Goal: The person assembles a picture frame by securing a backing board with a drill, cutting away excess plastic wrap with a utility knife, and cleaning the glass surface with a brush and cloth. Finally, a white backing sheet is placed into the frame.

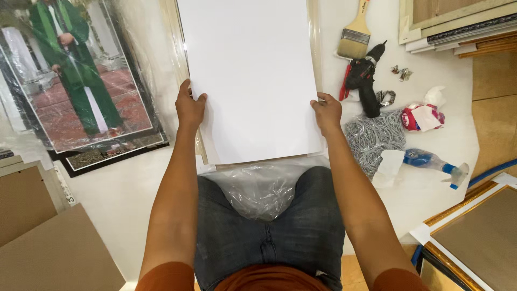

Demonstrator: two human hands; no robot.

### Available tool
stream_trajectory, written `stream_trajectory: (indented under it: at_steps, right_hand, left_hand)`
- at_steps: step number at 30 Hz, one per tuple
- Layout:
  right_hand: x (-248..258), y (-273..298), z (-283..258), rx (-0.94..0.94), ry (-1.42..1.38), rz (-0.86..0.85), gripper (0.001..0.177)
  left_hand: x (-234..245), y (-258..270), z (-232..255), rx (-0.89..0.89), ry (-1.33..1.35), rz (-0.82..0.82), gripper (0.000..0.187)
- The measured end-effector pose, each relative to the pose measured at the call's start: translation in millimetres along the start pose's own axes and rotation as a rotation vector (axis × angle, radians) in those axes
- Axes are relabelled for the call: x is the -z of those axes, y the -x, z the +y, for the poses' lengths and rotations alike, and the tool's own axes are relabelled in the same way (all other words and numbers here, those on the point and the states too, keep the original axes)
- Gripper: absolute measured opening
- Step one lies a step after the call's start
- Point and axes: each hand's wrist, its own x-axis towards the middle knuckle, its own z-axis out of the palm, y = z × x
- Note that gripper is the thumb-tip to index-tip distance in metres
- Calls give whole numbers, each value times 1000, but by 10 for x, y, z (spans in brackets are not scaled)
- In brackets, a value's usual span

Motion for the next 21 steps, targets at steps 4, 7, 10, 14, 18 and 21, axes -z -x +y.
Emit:
stream_trajectory:
  at_steps: [4,7,10,14,18,21]
  right_hand:
    - [-82,-163,246,56,-129,-17,42]
    - [-31,-244,369,252,-219,-125,50]
    - [137,54,541,468,71,1,52]
    - [244,754,697,172,388,122,39]
    - [151,1202,855,128,392,68,50]
    - [28,1263,871,235,539,60,73]
  left_hand:
    - [12,76,-160,-70,108,10,88]
    - [83,323,-440,-89,107,123,93]
    - [176,802,-807,-80,-99,98,100]
    - [192,1298,-1127,138,-308,44,135]
    - [124,1235,-1300,513,-349,-100,154]
    - [56,1152,-1299,590,-346,-185,160]
